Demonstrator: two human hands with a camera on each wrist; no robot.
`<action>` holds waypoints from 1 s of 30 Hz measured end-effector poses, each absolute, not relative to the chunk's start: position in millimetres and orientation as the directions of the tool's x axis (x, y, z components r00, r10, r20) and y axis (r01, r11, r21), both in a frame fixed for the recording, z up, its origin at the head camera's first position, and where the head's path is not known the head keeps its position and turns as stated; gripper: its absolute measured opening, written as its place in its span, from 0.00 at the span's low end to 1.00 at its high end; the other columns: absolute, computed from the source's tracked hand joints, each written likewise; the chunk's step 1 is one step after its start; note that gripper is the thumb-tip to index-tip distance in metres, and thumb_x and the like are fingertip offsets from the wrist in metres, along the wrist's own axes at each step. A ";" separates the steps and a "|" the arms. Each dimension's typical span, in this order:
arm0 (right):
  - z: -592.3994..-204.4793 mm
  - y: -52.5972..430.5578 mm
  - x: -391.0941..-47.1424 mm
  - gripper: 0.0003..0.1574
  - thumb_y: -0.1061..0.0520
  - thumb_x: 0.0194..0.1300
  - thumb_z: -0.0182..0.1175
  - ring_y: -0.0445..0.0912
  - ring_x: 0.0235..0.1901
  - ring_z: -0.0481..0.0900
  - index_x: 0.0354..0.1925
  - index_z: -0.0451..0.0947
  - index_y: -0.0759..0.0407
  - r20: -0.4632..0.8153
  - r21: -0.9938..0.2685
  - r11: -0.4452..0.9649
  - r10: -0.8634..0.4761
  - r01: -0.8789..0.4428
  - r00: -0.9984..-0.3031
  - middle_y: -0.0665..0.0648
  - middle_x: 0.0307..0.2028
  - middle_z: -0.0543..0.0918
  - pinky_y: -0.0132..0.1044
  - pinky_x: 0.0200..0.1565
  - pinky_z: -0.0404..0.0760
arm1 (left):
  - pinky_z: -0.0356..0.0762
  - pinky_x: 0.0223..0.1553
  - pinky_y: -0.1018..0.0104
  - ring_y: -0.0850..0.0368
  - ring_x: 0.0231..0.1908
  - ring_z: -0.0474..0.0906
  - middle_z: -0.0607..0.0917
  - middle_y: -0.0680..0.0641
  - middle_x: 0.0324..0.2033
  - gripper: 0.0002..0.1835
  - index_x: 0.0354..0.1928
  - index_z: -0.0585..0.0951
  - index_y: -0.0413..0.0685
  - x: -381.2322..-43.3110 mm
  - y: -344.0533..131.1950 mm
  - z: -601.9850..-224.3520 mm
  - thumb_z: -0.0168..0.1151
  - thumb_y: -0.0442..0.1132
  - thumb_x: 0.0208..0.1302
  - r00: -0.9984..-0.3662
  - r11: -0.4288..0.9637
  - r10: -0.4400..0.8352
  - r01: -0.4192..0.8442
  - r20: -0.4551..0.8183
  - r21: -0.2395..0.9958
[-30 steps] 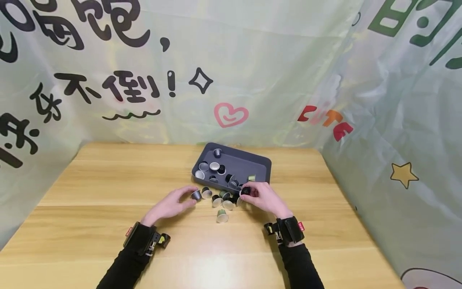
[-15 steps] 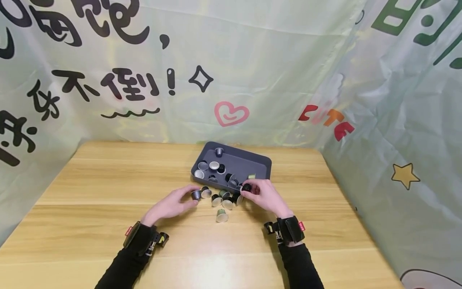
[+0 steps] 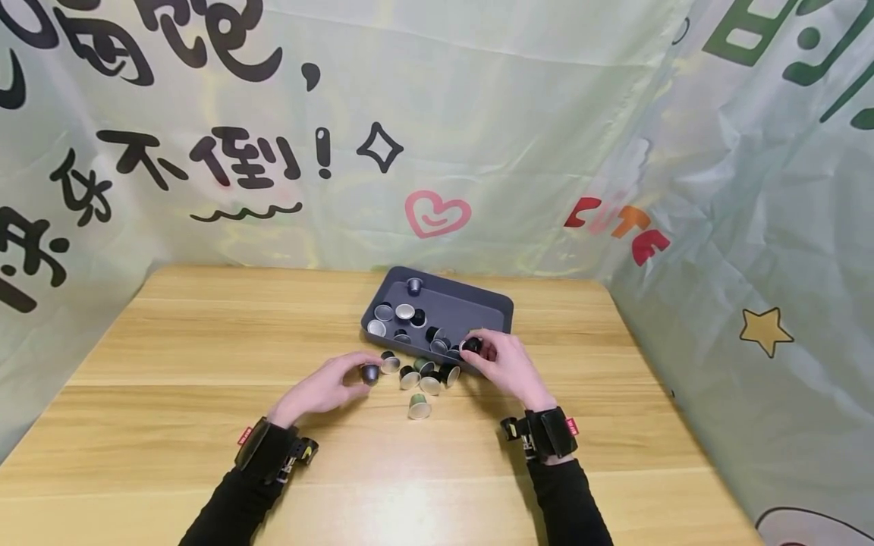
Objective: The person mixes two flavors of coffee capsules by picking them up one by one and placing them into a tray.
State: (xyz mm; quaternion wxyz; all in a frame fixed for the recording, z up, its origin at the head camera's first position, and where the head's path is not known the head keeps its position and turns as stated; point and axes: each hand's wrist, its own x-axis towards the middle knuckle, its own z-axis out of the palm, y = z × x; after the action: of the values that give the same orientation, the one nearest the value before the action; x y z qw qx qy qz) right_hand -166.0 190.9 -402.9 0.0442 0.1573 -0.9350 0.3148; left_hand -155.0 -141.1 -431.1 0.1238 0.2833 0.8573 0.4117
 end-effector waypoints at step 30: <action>-408.4 219.6 -172.4 0.17 0.65 0.65 0.61 0.56 0.33 0.84 0.52 0.82 0.68 0.326 -0.654 0.728 0.025 -0.206 -0.945 0.68 0.42 0.88 0.28 0.31 0.75 | 0.78 0.36 0.71 0.60 0.33 0.78 0.85 0.47 0.38 0.18 0.49 0.81 0.43 -159.2 -146.6 -428.9 0.72 0.32 0.56 -0.844 0.586 0.521 0.248 -0.124 0.772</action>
State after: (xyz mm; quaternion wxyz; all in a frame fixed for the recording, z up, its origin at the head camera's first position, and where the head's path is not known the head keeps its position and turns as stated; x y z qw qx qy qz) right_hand -172.4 219.6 -408.4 0.1584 0.0493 -0.9158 0.3657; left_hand -159.2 -146.6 -428.9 0.1715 0.2199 0.8737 0.3986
